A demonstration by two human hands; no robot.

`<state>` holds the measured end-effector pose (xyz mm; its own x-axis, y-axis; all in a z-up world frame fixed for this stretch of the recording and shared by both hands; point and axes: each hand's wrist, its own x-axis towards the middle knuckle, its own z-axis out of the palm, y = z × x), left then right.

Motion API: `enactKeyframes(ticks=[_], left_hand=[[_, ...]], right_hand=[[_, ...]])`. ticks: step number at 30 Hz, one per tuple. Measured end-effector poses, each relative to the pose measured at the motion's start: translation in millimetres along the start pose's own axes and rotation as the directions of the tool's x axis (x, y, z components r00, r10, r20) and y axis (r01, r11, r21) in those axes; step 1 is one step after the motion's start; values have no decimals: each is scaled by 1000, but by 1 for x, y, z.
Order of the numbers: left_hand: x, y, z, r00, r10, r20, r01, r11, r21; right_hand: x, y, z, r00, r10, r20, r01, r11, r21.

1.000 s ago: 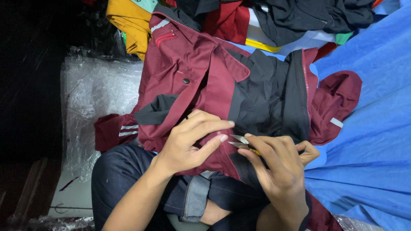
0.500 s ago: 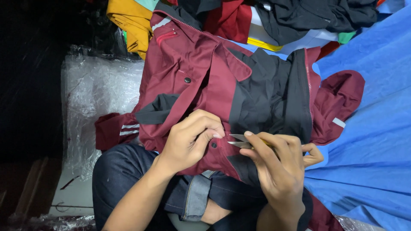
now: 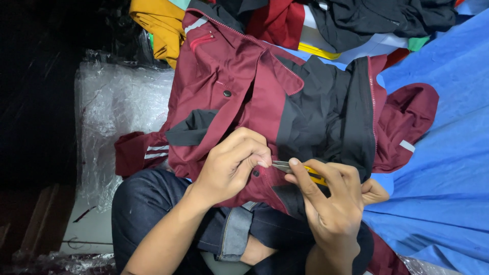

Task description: The person uses a small knife to cut a thread on the cuff of a maroon jacket. They then fold the jacket, button the front placket, and zip the jacket closed. Finally, they fold the jacket into a compact bundle.

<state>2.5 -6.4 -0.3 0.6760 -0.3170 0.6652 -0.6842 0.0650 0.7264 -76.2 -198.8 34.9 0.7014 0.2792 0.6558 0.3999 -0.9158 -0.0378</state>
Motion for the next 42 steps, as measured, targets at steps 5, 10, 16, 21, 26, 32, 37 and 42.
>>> enactKeyframes(ticks=[5,10,16,21,26,32,37,42], left_hand=[[-2,-3,1,1000,9,18,-9,1000,30],[-3,-3,1,1000,5,22,-7,998,60],[0,0,-2,999,-35,9,35,999,-32],[-1,-1,-5,988,-154,-26,143,961,-235],[-5,-6,-4,984,-176,-37,138,870,-474],[1,-2,-2,994,-72,-86,24,887,-461],[0,-1,13,958,19,-287,-5,999,51],[6,16,16,921,16,-389,88,965,247]], right_hand=[[-3,-1,4,1000,14,3,-14,1000,-17],[-2,-3,4,1000,7,-30,-7,1000,9],[5,6,-7,1000,-29,4,29,997,74],[2,17,-11,998,-4,56,-9,976,220],[0,23,-9,989,-13,147,-42,929,368],[0,39,25,988,134,72,-150,933,326],[-2,45,43,878,451,158,-477,798,368],[5,48,49,628,695,351,-778,555,295]])
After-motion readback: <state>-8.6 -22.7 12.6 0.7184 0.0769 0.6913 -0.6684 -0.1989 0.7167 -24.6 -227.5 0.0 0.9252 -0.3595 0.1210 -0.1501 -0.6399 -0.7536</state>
